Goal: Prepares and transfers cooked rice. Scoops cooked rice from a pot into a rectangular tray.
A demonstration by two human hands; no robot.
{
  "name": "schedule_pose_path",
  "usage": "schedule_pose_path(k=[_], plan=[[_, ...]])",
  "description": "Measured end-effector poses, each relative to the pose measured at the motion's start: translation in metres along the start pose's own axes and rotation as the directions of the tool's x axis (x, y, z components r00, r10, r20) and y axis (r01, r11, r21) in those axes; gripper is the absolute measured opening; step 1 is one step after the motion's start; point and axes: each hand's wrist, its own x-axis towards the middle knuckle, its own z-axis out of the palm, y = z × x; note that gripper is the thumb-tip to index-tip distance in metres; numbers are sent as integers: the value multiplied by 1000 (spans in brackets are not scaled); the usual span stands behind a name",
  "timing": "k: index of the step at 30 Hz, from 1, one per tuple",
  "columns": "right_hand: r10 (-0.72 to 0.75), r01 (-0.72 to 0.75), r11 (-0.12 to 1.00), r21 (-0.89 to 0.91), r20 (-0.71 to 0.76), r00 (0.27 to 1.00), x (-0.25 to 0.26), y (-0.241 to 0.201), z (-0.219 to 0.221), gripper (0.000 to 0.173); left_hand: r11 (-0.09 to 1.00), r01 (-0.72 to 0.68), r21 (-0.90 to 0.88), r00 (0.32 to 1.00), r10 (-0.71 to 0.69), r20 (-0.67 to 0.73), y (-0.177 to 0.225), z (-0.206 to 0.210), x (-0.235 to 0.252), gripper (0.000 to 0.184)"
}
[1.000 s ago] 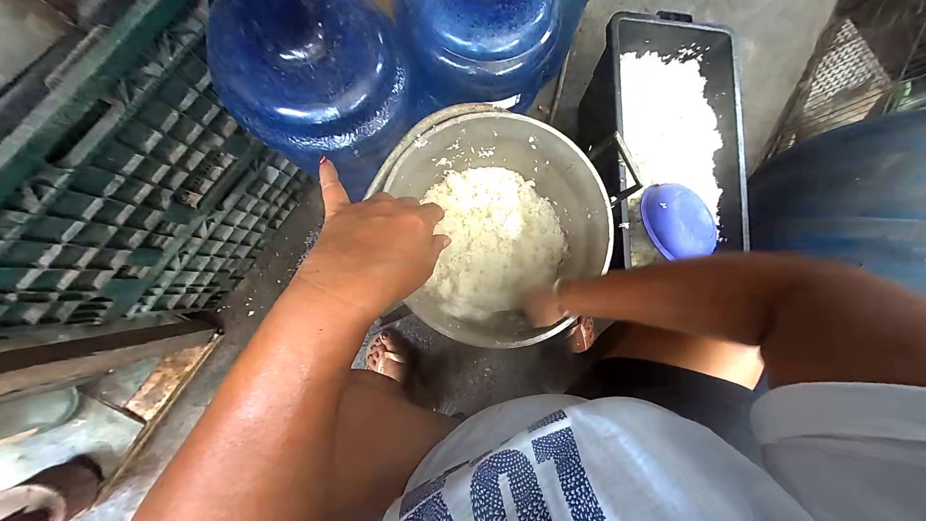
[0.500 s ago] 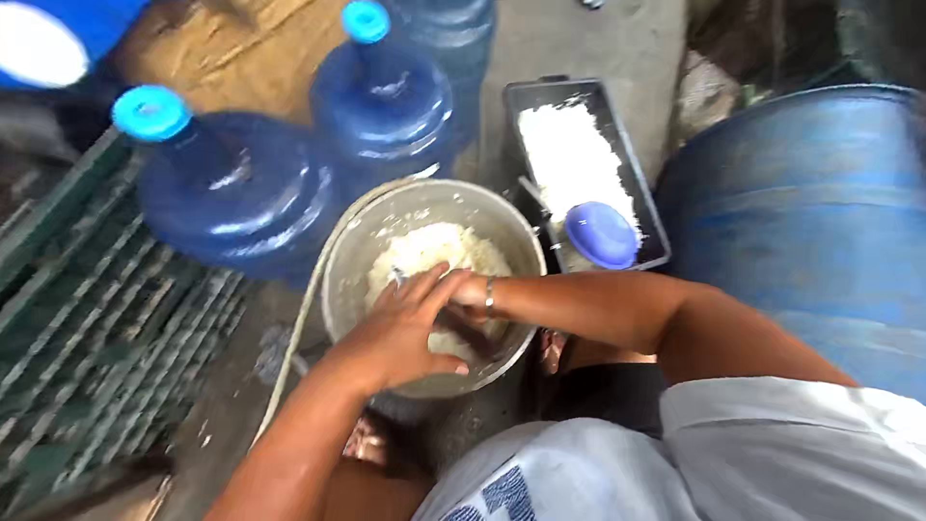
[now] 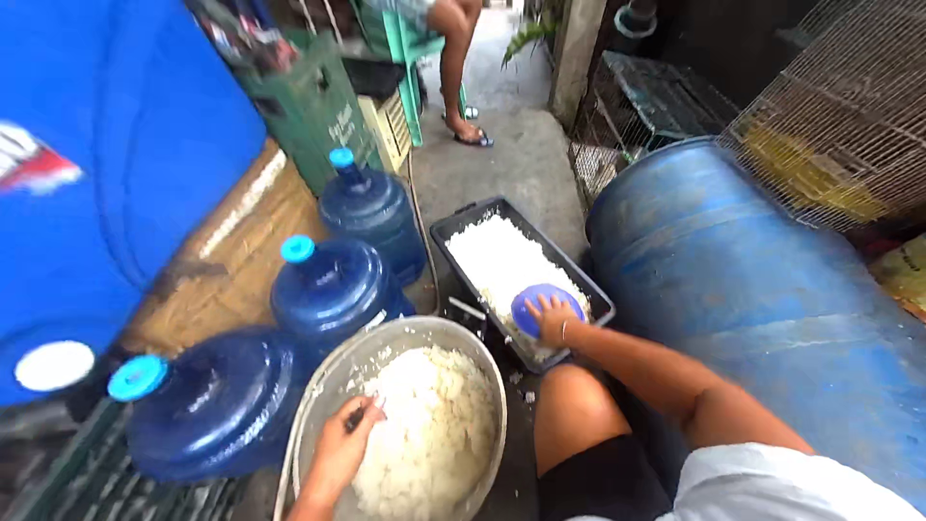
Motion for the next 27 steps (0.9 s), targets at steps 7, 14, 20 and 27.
schedule_pose_path(k=[7, 14, 20, 27], plan=[[33, -23, 996, 86, -123, 992, -7, 20, -7, 76, 926, -237, -294, 945, 150, -291, 17, -1, 2, 27], [-74, 69, 997, -27, -385, 920, -11, 18, -85, 54, 789, -290, -542, 906, 45, -420, 26, -12, -1, 38], [-387, 292, 907, -303, -327, 862, 19, -30, -76, 56, 815, -271, -512, 919, 61, -390, 26, -12, -8, 39], [-533, 417, 822, -387, -266, 803, 60, -36, -61, 55, 822, -278, -497, 923, 86, -374, 19, -17, -15, 38]])
